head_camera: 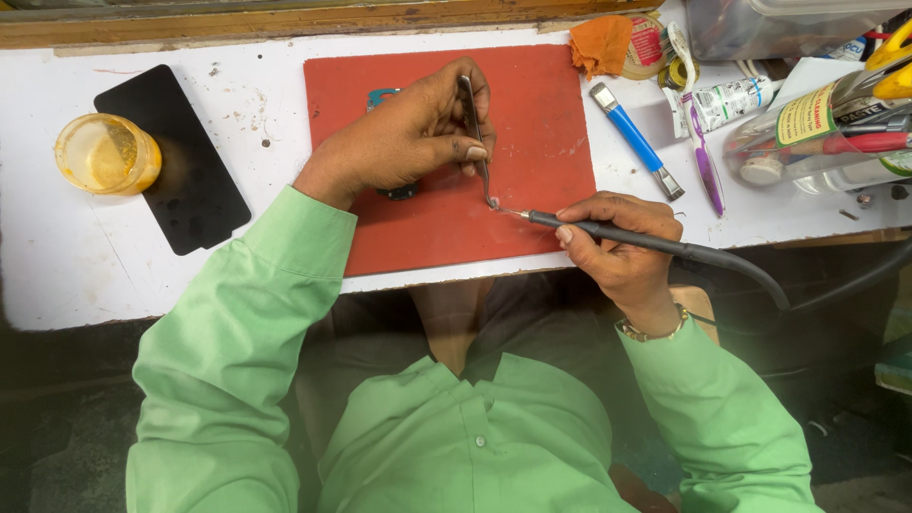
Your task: The person uses a blue-handled tool to scrape a small circuit board on a red mat, then switches to tweezers to pick up and place a tiny component. They then use a soldering iron to heat and attach the component to the board.
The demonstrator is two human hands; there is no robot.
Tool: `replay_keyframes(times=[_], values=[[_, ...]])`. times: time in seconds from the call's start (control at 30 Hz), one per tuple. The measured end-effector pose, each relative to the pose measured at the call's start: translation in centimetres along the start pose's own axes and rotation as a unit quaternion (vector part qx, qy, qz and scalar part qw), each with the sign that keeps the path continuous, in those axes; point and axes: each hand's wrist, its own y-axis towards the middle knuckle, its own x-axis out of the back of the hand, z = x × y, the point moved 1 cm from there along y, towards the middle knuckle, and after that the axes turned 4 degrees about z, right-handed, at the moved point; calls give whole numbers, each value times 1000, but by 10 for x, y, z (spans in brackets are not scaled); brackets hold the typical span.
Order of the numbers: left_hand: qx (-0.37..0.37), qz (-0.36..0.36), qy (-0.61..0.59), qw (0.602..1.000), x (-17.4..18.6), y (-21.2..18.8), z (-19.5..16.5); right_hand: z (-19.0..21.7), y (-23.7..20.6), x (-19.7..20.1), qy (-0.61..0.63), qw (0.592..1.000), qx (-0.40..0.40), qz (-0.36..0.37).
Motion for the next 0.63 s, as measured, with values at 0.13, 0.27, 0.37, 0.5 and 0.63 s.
replay_keyframes(times=[0.13, 0.27, 0.37, 0.5, 0.63], values=[[3, 1, -1, 1000, 1, 0, 1, -1, 1, 0, -4, 1000, -4, -3], [0, -3, -6, 1000, 2, -1, 4, -1, 1, 0, -10, 1000, -11, -1], [-24, 6, -32, 999, 4, -1, 6, 0, 2, -2, -10, 1000, -10, 1], [-4, -8, -29, 1000, 5, -2, 7, 0, 2, -2, -16, 1000, -8, 2], [12, -15, -28, 999, 4, -1, 6, 0, 2, -2, -16, 1000, -1, 8]])
